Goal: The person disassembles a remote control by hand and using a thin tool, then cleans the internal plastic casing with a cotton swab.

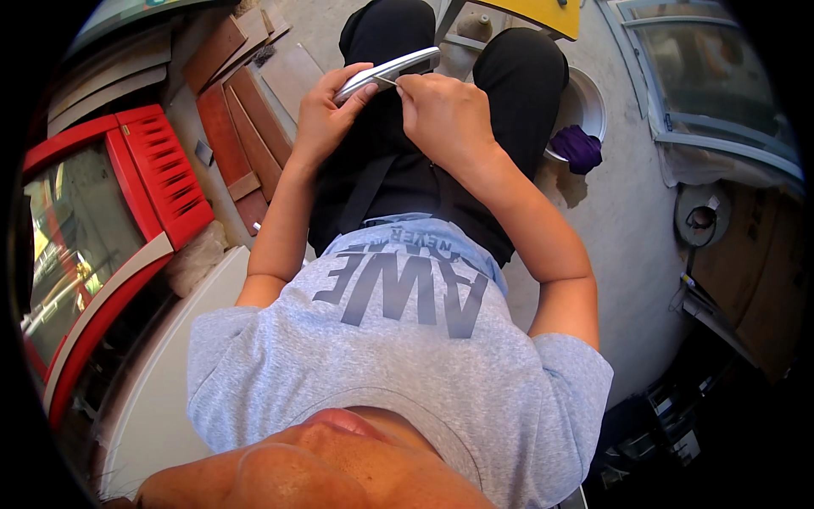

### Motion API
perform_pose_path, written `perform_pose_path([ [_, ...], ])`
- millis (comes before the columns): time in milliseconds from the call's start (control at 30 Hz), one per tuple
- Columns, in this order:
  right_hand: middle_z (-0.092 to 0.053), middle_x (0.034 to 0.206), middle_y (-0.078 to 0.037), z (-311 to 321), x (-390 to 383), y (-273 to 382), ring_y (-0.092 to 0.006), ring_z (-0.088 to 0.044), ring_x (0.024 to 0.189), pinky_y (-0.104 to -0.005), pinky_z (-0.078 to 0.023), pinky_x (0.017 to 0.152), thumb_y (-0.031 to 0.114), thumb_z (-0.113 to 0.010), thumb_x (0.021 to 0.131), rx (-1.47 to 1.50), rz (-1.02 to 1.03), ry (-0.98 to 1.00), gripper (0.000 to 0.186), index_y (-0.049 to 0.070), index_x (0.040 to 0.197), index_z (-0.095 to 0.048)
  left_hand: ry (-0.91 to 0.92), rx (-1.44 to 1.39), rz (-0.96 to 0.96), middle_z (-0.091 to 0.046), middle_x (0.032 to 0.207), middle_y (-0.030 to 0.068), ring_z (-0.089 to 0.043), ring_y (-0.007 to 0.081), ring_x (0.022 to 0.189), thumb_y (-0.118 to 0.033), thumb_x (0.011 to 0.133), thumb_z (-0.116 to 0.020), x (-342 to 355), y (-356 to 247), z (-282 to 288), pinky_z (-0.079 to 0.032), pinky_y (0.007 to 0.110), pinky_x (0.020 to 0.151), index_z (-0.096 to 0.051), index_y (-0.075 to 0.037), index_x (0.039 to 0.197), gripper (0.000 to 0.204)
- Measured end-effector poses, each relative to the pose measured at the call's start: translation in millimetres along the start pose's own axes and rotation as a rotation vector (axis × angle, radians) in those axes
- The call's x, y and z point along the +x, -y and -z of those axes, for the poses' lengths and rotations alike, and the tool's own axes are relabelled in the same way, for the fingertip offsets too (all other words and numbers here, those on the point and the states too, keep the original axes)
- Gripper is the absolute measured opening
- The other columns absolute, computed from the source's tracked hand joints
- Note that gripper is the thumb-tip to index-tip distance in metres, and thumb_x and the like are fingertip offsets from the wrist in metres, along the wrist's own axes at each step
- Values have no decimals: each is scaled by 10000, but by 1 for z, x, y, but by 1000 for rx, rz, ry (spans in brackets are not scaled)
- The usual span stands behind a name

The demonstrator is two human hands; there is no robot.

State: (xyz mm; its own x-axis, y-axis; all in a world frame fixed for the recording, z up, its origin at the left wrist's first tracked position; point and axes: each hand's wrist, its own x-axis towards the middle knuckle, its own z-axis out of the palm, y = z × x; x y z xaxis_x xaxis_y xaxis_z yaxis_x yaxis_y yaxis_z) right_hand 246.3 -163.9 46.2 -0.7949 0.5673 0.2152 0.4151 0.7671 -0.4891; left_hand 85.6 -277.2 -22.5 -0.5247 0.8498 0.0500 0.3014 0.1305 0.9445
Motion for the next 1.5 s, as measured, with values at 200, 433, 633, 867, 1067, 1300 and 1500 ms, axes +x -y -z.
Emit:
perform_pose_path([
  [200,-708,758,-164,0,15,2,-365,-706,696,-460,-569,635,170,-651,883,-19,-1,43,139,69,877,-747,101,-178,132,-711,1100,64,-672,155,958,-263,928,-766,8,18,8,-520,274,827,-728,-98,1237,352],
  [433,-706,769,-231,1,44,5,-405,-720,755,-461,-591,706,116,-668,763,-66,27,131,135,24,813,-754,138,-409,246,-723,1034,4,-646,83,908,-270,937,-766,13,19,12,-513,234,796,-736,-80,1211,335],
  [633,-712,785,-235,3,53,10,-408,-722,760,-453,-593,711,117,-701,740,-88,-13,222,145,18,829,-759,155,-411,264,-718,1031,-2,-633,74,894,-273,932,-774,13,20,16,-500,224,760,-734,-83,1214,343],
  [867,-717,805,-207,4,55,8,-366,-726,765,-426,-591,761,152,-639,900,-78,3,239,201,18,960,-777,212,-409,280,-714,1112,19,-653,110,993,-294,934,-768,14,25,20,-509,251,862,-705,-71,1271,409],
  [1067,-724,823,-219,5,52,9,-403,-723,791,-466,-586,742,143,-681,809,-19,-64,269,167,37,897,-776,144,-340,175,-669,994,-1,-624,95,870,-237,912,-785,12,29,17,-484,231,762,-748,-81,1185,317],
  [1300,-721,823,-208,8,31,7,-400,-711,782,-472,-574,749,159,-647,884,62,-68,200,172,58,932,-778,132,-174,28,-697,1145,59,-640,170,1064,-210,916,-775,5,21,18,-490,298,940,-730,-68,1214,334],
  [1500,-713,795,-189,9,14,7,-384,-705,756,-465,-571,723,171,-656,897,113,-74,157,157,58,916,-763,87,-130,-74,-700,1046,73,-646,185,993,-200,888,-793,0,12,16,-501,293,864,-750,-77,1171,311],
])
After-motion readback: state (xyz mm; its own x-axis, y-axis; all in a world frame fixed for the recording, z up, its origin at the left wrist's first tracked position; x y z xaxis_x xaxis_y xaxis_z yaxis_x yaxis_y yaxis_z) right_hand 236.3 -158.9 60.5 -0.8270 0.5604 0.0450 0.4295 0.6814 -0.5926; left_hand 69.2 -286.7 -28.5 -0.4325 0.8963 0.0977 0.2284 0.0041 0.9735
